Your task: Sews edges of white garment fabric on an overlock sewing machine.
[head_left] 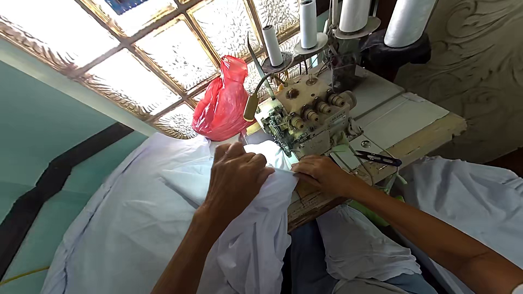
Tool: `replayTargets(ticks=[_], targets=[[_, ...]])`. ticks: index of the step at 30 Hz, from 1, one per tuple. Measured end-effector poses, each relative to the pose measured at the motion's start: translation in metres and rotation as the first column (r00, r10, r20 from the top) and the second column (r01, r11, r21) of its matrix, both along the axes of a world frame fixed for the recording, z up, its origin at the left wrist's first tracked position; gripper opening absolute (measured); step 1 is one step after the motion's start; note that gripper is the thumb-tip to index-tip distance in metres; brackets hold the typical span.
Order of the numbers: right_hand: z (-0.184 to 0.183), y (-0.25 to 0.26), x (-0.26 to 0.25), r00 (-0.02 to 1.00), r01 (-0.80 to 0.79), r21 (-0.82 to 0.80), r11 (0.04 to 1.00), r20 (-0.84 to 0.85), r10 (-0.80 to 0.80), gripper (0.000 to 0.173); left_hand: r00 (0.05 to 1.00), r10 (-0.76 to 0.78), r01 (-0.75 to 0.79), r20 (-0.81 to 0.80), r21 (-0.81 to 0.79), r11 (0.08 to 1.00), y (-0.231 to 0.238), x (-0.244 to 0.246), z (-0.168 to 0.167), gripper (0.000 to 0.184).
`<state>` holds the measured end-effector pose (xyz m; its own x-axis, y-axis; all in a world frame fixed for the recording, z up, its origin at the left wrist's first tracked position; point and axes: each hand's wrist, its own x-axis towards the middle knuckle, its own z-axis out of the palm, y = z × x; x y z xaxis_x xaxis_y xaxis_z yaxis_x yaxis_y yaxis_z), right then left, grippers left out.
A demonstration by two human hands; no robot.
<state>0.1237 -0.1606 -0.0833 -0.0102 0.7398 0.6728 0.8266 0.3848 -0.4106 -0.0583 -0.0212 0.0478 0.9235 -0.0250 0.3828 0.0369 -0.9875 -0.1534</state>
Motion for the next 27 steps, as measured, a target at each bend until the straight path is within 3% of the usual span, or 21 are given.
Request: replayTargets(ticks=[9, 17, 21, 24, 27], targets=[[-0.005, -0.007, -0.002, 0.989, -0.019, -0.016, 1.0, -0.149, 0.017, 0.019, 0.999, -0.04, 0.038, -0.009, -0.121, 0.992, -0.021, 0.019, -0.036, 0.019], [-0.009, -0.005, -0.001, 0.985, -0.004, 0.047, 0.999, -0.17, 0.012, 0.016, 0.987, 0.069, -0.04, 0.148, -0.187, 0.981, -0.033, 0.028, -0.075, 0.025], [-0.019, 0.003, -0.012, 0.981, 0.196, 0.182, 0.964, -0.024, -0.195, 0.011, 0.98, 0.165, -0.141, 0.113, -0.196, 0.97, -0.038, 0.029, -0.082, 0.014], [-0.025, 0.014, -0.02, 0.891, 0.395, 0.301, 0.868, 0.102, -0.441, 0.01, 0.969, 0.233, -0.21, 0.088, -0.216, 0.954, -0.039, 0.033, -0.086, 0.016], [-0.022, 0.018, -0.027, 0.823, 0.485, 0.276, 0.83, 0.175, -0.54, 0.012, 0.956, 0.285, -0.259, 0.065, -0.264, 0.929, -0.032, 0.04, -0.09, 0.016]])
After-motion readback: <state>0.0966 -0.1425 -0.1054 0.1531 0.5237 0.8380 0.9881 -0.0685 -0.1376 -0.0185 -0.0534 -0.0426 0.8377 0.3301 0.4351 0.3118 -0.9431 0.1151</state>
